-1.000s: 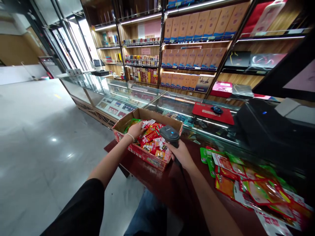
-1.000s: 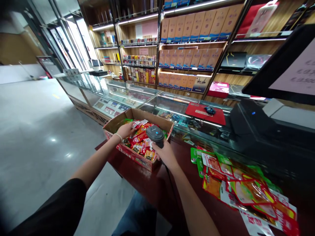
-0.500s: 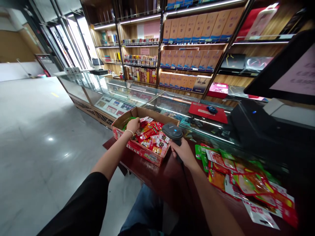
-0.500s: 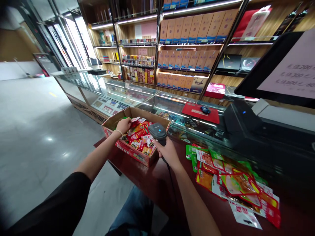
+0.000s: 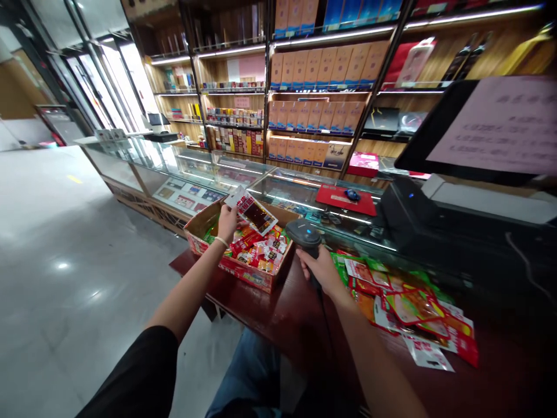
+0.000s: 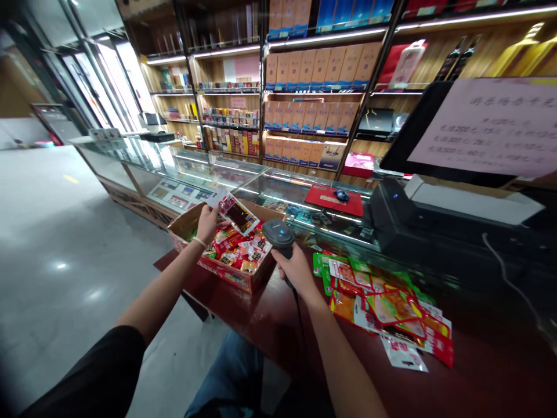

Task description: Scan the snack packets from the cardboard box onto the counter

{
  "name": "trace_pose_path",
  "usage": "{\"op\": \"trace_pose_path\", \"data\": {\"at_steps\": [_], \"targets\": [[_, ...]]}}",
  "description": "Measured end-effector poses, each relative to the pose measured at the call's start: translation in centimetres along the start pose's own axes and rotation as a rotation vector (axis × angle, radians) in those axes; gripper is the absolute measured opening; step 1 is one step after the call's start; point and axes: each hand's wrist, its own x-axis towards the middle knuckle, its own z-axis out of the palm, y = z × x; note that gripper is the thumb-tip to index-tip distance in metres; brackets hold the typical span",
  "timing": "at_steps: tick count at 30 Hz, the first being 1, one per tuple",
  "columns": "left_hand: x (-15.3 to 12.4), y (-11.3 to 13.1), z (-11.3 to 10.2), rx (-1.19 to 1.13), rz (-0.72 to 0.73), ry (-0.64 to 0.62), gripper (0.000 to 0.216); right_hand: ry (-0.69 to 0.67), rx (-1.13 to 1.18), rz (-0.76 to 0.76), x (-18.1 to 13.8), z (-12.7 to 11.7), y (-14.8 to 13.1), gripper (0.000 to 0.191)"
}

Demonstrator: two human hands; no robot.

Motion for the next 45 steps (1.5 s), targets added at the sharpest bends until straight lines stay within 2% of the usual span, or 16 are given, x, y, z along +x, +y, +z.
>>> {"op": "trace_pose_path", "data": {"at_steps": [5,9,16,20,26,33,37,40,42,45], "targets": [[-2.8,0.7,3.1,-0.211,-0.124,-0.086,0.021,0.085,0.041,0.003,-1.2,-2.5,0.4,0.029],[-6.3,0.3,6.7,-0.365,-0.182,-0.170,0.025,0.188,0.053,-0.025,-2.6,-5.0,1.0,0.031],[-12.7,-1.6,13.6,-0.466,-0.243,-0.318,0.023,0.382,0.024,-0.020,-5.9,-9.5,1.2,0.036],[-15.4,-3.3,16.7,-0.475,-0.216,-0.339,0.026,0.452,0.038,0.005,-7.7,-11.5,1.2,0.043],[-17.4,-4.8,19.1,-0.473,-0.264,-0.377,0.027,0.432,-0.027,0.078,-9.7,-13.7,1.8,0.040],[-18.2,-6.3,21.0,-0.431,-0.245,-0.412,0.024,0.523,-0.005,0.071,-11.2,-15.9,2.6,0.039],[-19.0,-8.2,23.4,-0.270,-0.156,-0.456,0.020,0.657,0.021,0.060,-12.6,-18.1,3.0,0.040],[-20.3,-9.9,25.5,0.042,0.054,-0.514,0.016,0.747,0.055,0.064,-14.2,-19.9,3.2,0.041],[-21.5,-11.1,27.0,0.257,0.218,-0.613,0.014,0.784,0.072,0.060,-15.4,-20.9,3.1,0.039],[-23.7,-13.4,29.2,0.432,0.400,-0.881,0.015,0.823,0.085,0.050,-16.8,-22.1,2.9,0.037]]}}
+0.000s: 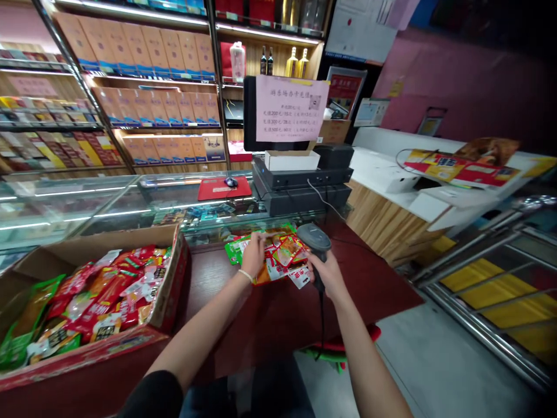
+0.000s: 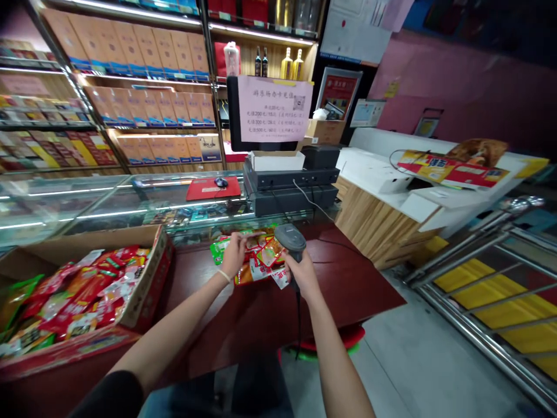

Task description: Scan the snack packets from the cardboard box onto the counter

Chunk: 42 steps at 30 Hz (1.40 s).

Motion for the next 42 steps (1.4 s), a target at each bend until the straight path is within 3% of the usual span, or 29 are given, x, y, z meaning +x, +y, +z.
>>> {"op": "trace_pose_path", "data": {"at_steps": [3,6,11,14,18,23,30,36,42], "targets": [[0.1,-0.6,3.7,0.112,0.140,-0.282,0.017,0.023,0.004,0.009,-0.2,-1.4,0.1,0.038],[0.5,-1.0,6.4,0.192,0.239,-0.441,0.018,0.046,0.009,0.030,-0.2,-2.5,0.4,0.038],[1.7,-1.3,7.6,0.296,0.273,-0.490,0.040,0.069,0.007,0.043,-0.3,-3.3,0.7,0.039],[1.9,-1.2,6.9,0.248,0.257,-0.489,0.051,0.052,0.022,0.034,-0.2,-3.1,0.9,0.038],[1.4,-0.3,4.7,0.100,0.213,-0.402,0.046,0.028,0.018,0.014,-0.1,-2.4,1.1,0.036],[1.0,2.3,-0.5,-0.013,0.183,-0.137,0.032,-0.019,0.018,0.025,-0.2,-0.2,0.4,0.037],[0.0,4.4,-13.2,-0.014,0.219,0.075,0.022,-0.236,-0.033,0.033,-0.2,6.7,-0.9,0.035],[-2.4,0.9,-23.6,0.115,0.085,0.205,0.017,-0.440,-0.011,0.034,-0.9,14.5,-1.0,0.033],[-6.4,-4.1,-31.5,0.254,-0.086,0.303,0.015,-0.590,0.009,0.009,-2.2,21.0,-0.2,0.032]]}}
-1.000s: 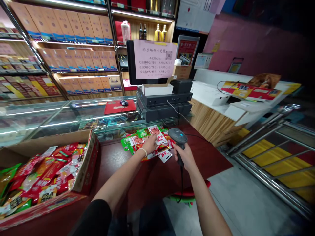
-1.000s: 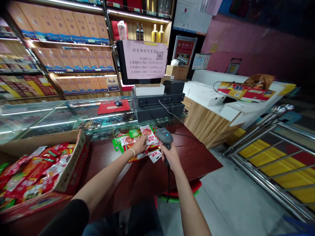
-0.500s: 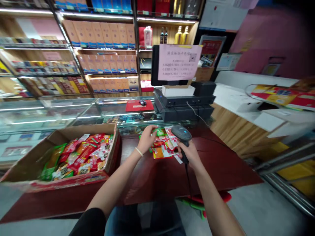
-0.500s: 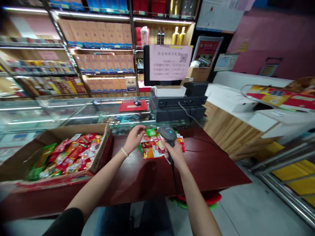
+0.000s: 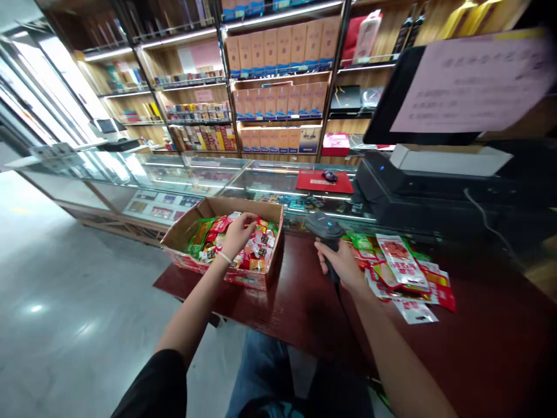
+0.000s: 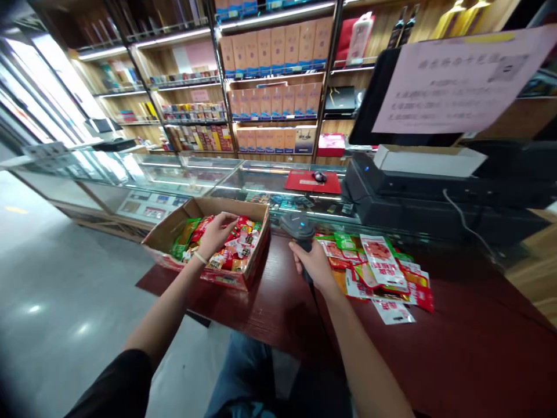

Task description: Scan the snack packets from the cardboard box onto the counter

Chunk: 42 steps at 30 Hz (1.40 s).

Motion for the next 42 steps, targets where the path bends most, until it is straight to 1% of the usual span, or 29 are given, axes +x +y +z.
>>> {"op": "trace_pose_path", "data": {"at_steps": [3,5,6,8,11,13,16,19,22,25,27,29,30,32,34,35,37,42], "targets": [[-0.5,-3.2,-3.0,0.049,-0.079,0.035,0.016,-0.042,0.004,0.029,0.8,2.3,0.5,0.033],[-0.4,-5.1,-4.7,0.116,-0.111,0.041,0.017,-0.060,0.008,0.054,1.2,3.4,0.8,0.034],[-0.3,-6.0,-5.3,0.169,-0.124,0.017,0.018,-0.067,0.007,0.064,1.4,3.8,0.9,0.034],[-0.1,-7.5,-6.1,0.316,-0.154,-0.092,0.019,-0.081,0.006,0.074,1.7,4.5,1.2,0.035],[-0.1,-9.0,-6.1,0.550,-0.208,-0.284,0.023,-0.093,0.007,0.075,2.1,5.2,1.7,0.034],[-0.2,-9.4,-5.6,0.648,-0.224,-0.342,0.030,-0.088,0.008,0.088,2.2,5.4,2.0,0.034],[-0.3,-9.8,-5.3,0.746,-0.231,-0.374,0.038,-0.094,0.004,0.100,2.3,5.7,2.4,0.035],[-0.3,-10.0,-5.2,0.783,-0.271,-0.429,0.037,-0.109,0.007,0.109,2.4,5.9,2.6,0.035],[-0.3,-10.0,-5.3,0.782,-0.275,-0.446,0.031,-0.114,0.012,0.125,2.3,6.2,2.7,0.035],[-0.5,-9.6,-5.3,0.781,-0.261,-0.408,0.022,-0.124,0.010,0.114,2.2,6.5,2.8,0.034],[-0.7,-9.1,-5.4,0.730,-0.235,-0.330,0.023,-0.133,0.005,0.101,2.0,6.5,2.6,0.034],[-0.8,-8.4,-5.6,0.598,-0.184,-0.195,0.023,-0.133,-0.001,0.093,1.8,6.3,2.4,0.034],[-0.8,-8.1,-5.7,0.491,-0.163,-0.109,0.022,-0.130,-0.005,0.088,1.6,6.2,2.2,0.034],[-0.6,-7.4,-5.9,0.202,-0.150,0.059,0.024,-0.123,-0.012,0.073,1.4,5.9,1.9,0.033],[-0.4,-6.8,-5.8,-0.133,-0.182,0.170,0.029,-0.117,-0.018,0.064,1.1,5.6,1.5,0.032],[-0.3,-6.5,-5.6,-0.280,-0.206,0.191,0.032,-0.113,-0.019,0.062,1.0,5.4,1.3,0.032],[-0.2,-5.8,-5.1,-0.489,-0.256,0.185,0.036,-0.104,-0.018,0.063,0.7,5.0,1.0,0.032],[0.0,-3.0,-2.7,-0.736,-0.340,0.110,0.040,-0.071,-0.019,0.069,0.3,4.1,0.8,0.033]]}}
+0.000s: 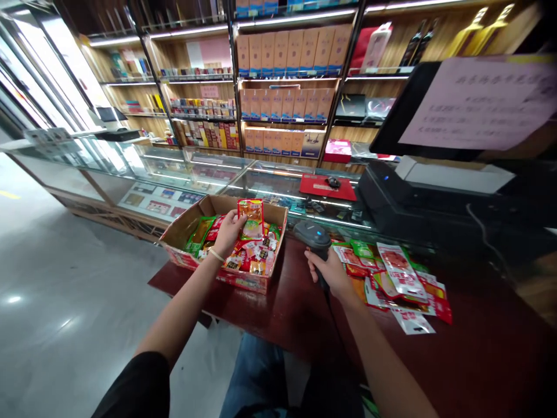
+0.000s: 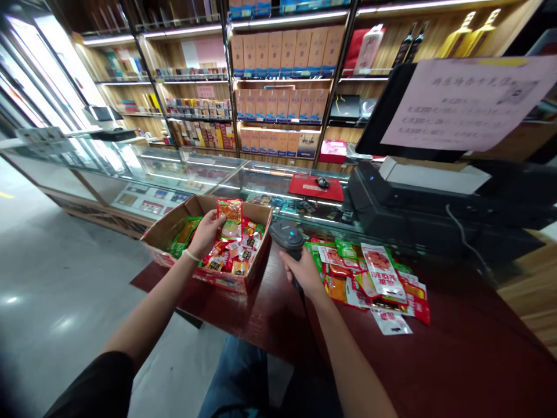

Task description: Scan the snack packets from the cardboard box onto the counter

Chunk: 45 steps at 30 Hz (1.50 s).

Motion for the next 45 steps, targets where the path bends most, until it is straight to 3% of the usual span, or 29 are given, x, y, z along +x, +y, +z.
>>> {"op": "trace_pose_path", "data": {"at_steps": [7,13,18,26,32,36,40,45], "targets": [[-0.2,1.0,5.9,-0.107,-0.044,-0.153,0.039,0.055,-0.033,-0.021,-0.6,-1.5,0.2,0.035],[-1.2,-1.1,9.9,-0.052,-0.036,-0.323,0.046,0.129,-0.023,-0.057,-1.6,-3.4,0.2,0.036],[-1.2,-2.4,11.4,0.002,-0.042,-0.408,0.046,0.135,-0.027,-0.075,-2.3,-4.3,-0.2,0.035],[-1.1,-2.3,12.5,0.003,-0.055,-0.417,0.047,0.115,-0.048,-0.074,-2.7,-5.3,-0.6,0.034],[-0.8,-2.9,15.2,0.118,0.022,-0.489,0.040,0.201,0.010,-0.074,-3.6,-7.8,0.6,0.037],[-0.4,-3.7,19.1,0.375,0.178,-0.561,0.029,0.348,0.089,-0.055,-5.0,-11.1,1.3,0.039],[0.0,-5.4,24.4,0.695,0.421,-0.604,0.022,0.495,0.166,-0.037,-7.1,-15.2,1.4,0.038],[-0.2,-9.3,31.3,0.773,0.605,-0.736,0.026,0.621,0.224,-0.017,-9.5,-19.6,1.3,0.036]]}}
